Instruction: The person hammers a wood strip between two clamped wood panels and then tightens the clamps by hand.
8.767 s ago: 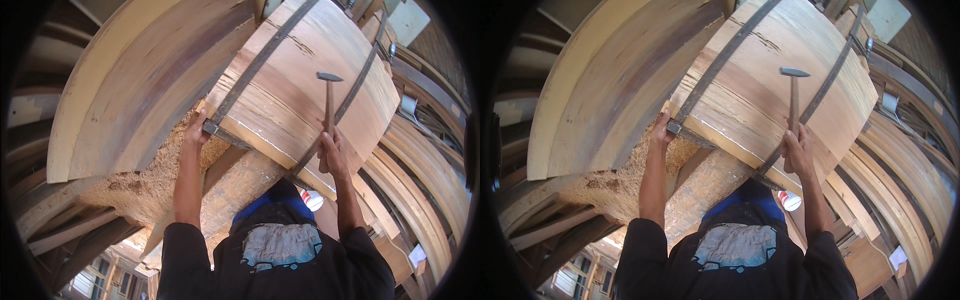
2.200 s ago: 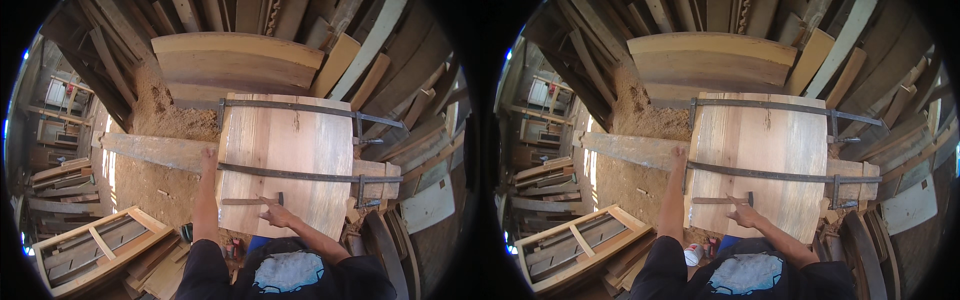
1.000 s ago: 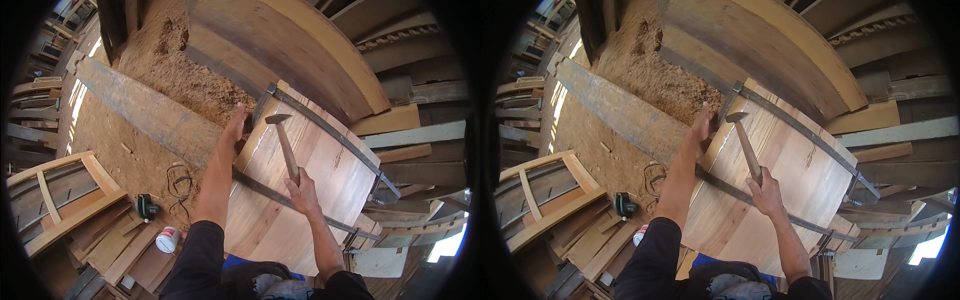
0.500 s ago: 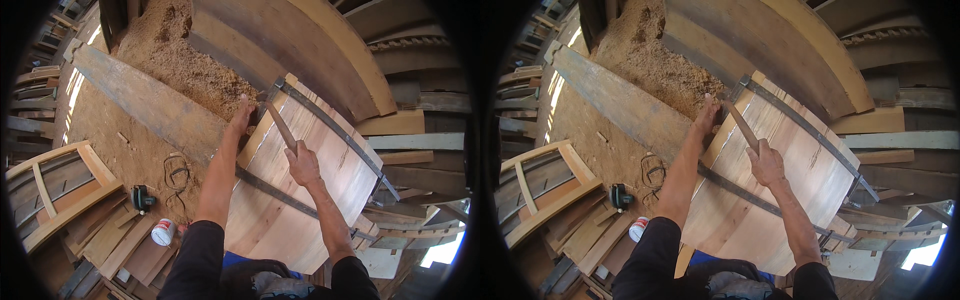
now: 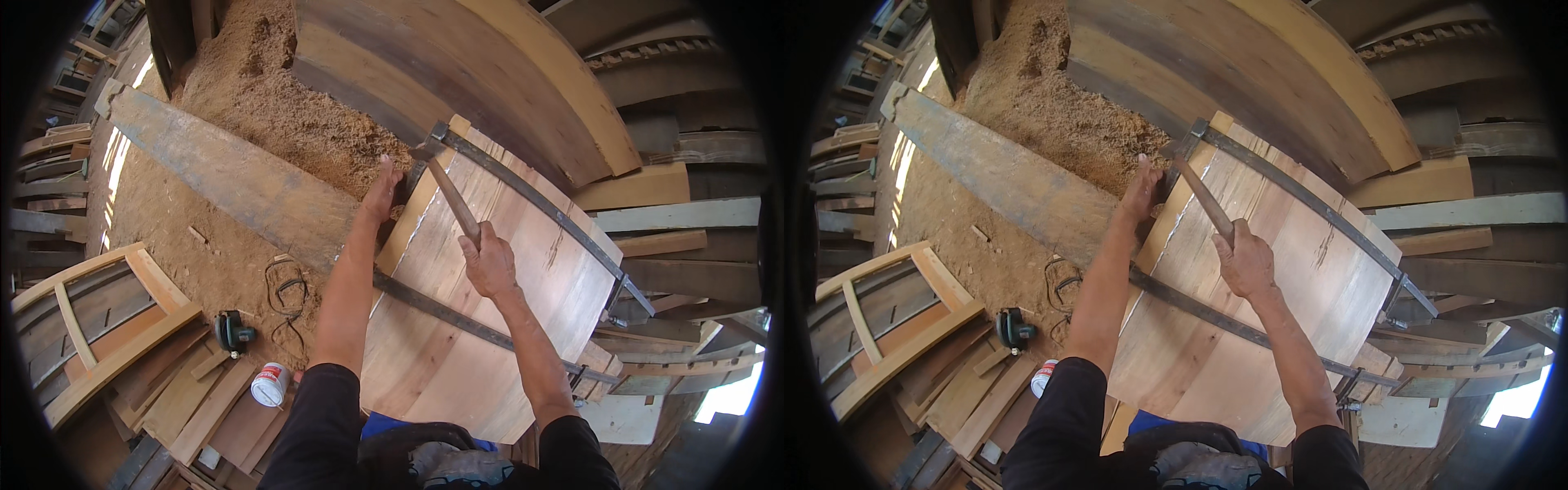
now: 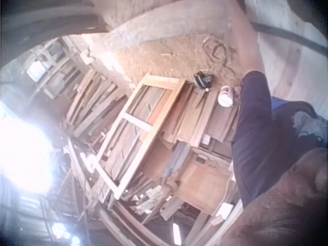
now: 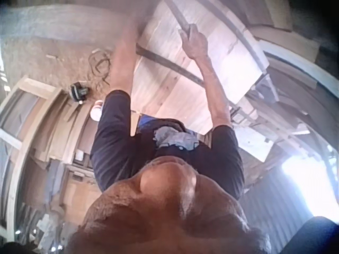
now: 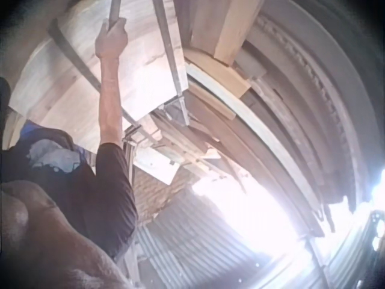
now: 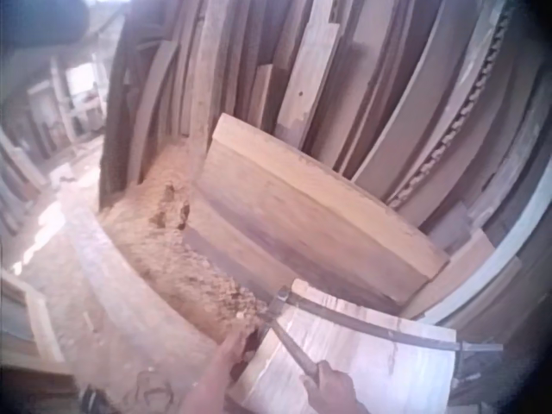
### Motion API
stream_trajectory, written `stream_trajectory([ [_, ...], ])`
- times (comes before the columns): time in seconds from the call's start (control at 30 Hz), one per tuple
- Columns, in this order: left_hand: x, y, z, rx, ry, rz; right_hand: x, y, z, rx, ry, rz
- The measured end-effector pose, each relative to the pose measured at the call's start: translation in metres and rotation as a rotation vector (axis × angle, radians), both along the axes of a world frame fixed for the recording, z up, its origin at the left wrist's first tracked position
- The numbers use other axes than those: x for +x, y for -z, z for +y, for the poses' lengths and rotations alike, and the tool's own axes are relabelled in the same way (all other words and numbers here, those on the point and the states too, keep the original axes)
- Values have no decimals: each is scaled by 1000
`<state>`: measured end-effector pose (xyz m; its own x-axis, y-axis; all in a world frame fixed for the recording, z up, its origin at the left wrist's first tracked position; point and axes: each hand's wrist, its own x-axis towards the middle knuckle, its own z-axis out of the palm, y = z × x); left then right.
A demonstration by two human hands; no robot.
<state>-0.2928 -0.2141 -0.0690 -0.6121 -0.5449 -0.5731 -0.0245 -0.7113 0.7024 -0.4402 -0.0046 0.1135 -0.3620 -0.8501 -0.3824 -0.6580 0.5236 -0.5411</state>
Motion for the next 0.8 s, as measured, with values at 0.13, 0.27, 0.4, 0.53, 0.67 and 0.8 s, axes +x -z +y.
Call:
stream_trajectory([
  [0.13, -14, -35, 8, -32, 16, -70, -9, 18, 4, 95, 71, 24],
  [0.27, -9, -48, 7, -72, -64, -111, -10, 17, 24, 69, 140, -349],
  [0.4, -38, -65, 22, -159, 34, -133, -8, -18, 108, 121, 356, -898],
  [0.53, -29, -74, 19, -134, 53, -97, 16, -25, 178, 339, 406, -863],
  [0.67, -39, -43, 5, -688, 273, -691, 13, -10, 244, 339, 103, -623],
  [0.8, -53, -37, 18, -908, 241, -798, -65, -20, 296, 104, 358, -276],
])
